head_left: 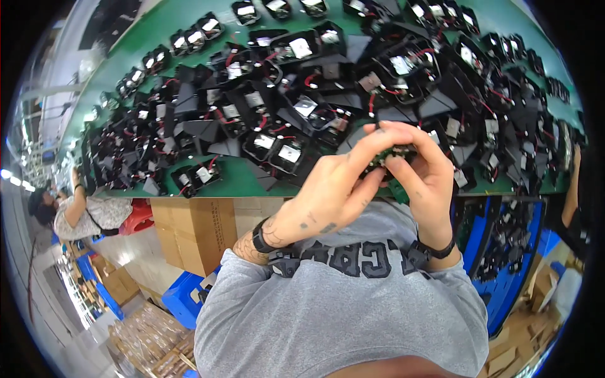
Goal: Assembling circuit boards into black plastic housings on a production line.
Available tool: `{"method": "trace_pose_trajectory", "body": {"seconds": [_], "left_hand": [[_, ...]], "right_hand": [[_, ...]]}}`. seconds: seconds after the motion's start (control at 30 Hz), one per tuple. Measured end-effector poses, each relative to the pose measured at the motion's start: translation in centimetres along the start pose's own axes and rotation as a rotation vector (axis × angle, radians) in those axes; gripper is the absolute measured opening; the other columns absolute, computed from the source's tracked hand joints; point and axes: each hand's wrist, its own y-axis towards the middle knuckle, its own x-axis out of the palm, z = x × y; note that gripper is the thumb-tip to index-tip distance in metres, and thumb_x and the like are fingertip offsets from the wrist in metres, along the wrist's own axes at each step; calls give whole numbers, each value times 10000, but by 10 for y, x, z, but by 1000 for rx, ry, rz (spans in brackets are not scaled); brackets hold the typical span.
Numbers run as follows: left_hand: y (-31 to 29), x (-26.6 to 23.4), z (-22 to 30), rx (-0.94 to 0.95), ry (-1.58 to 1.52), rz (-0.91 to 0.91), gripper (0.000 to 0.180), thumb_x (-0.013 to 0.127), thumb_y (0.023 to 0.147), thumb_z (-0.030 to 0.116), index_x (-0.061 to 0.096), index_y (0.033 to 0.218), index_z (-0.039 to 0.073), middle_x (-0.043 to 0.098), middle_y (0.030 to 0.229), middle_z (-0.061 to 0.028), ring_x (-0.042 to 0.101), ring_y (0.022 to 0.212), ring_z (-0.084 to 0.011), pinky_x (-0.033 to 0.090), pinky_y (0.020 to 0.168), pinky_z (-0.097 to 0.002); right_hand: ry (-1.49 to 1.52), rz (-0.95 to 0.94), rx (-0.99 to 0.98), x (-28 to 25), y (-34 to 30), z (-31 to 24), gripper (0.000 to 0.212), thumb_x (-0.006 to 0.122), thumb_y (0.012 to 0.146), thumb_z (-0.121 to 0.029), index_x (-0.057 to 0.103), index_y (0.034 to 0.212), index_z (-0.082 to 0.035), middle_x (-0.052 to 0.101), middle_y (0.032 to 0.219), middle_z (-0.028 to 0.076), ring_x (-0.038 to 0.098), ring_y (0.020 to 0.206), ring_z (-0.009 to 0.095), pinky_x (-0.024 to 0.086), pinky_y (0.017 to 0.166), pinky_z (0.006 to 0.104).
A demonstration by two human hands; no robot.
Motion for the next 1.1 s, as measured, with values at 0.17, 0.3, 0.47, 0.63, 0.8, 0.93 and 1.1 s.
{"method": "trace_pose_trajectory", "body": {"seconds": [0.17, 0.3, 0.47, 0.63, 0.8, 0.93, 1.1], "left_hand": [[-8, -20, 3, 36, 78, -44, 415, 569, 824, -85, 535, 1214, 51, 628, 1116, -119, 646, 870, -196, 497, 715, -284], [-12, -107, 37, 200, 498, 128, 578, 505, 761, -143, 503, 1284, 104, 582, 1203, -113, 550, 1148, -307, 448, 986, -370], [47, -278, 18, -82, 533, 504, 521, 642, 844, 78, 408, 1305, 150, 534, 1106, -71, 585, 897, -181, 544, 772, -359], [30, -461, -58, -279, 914, 713, 601, 742, 673, 85, 544, 1240, 106, 662, 901, -71, 616, 758, -140, 494, 710, -291], [11, -515, -84, -606, 903, 863, 642, 771, 634, 112, 574, 1245, 96, 673, 868, -68, 622, 684, -152, 506, 571, -280], [-24, -549, -99, -822, 986, 913, 657, 766, 633, 74, 572, 1259, 105, 686, 836, -68, 632, 648, -151, 521, 586, -288], [-58, -585, -145, -798, 1195, 969, 591, 784, 605, 83, 637, 1177, 112, 705, 891, -113, 692, 717, -210, 539, 692, -313]], "right_hand": [[-46, -87, -96, 7, 6, -5, 605, 588, 823, 71, 382, 1390, 22, 547, 1292, 170, 567, 1150, 225, 440, 989, 343], [-40, 18, -240, -8, -8, -12, 611, 685, 791, -115, 445, 1329, 50, 623, 1147, 211, 644, 1004, 267, 478, 920, 352], [-243, 100, -292, -39, -22, 2, 385, 609, 878, -149, 557, 1192, 68, 662, 996, 164, 645, 903, 237, 485, 858, 341], [-443, 44, -335, -52, -29, -9, 248, 594, 830, -30, 629, 1060, 58, 680, 909, 148, 629, 870, 223, 466, 838, 328], [-468, 176, -245, -82, -51, -13, 223, 531, 898, -4, 609, 1100, 48, 657, 947, 124, 620, 878, 192, 465, 837, 302], [-455, 215, -184, -86, -62, -13, 212, 530, 923, -40, 610, 1101, 43, 651, 932, 113, 620, 871, 182, 469, 829, 293], [-513, 342, -47, -81, -60, -14, 190, 524, 925, -29, 619, 1073, 45, 649, 919, 93, 620, 852, 164, 468, 794, 269]]}}
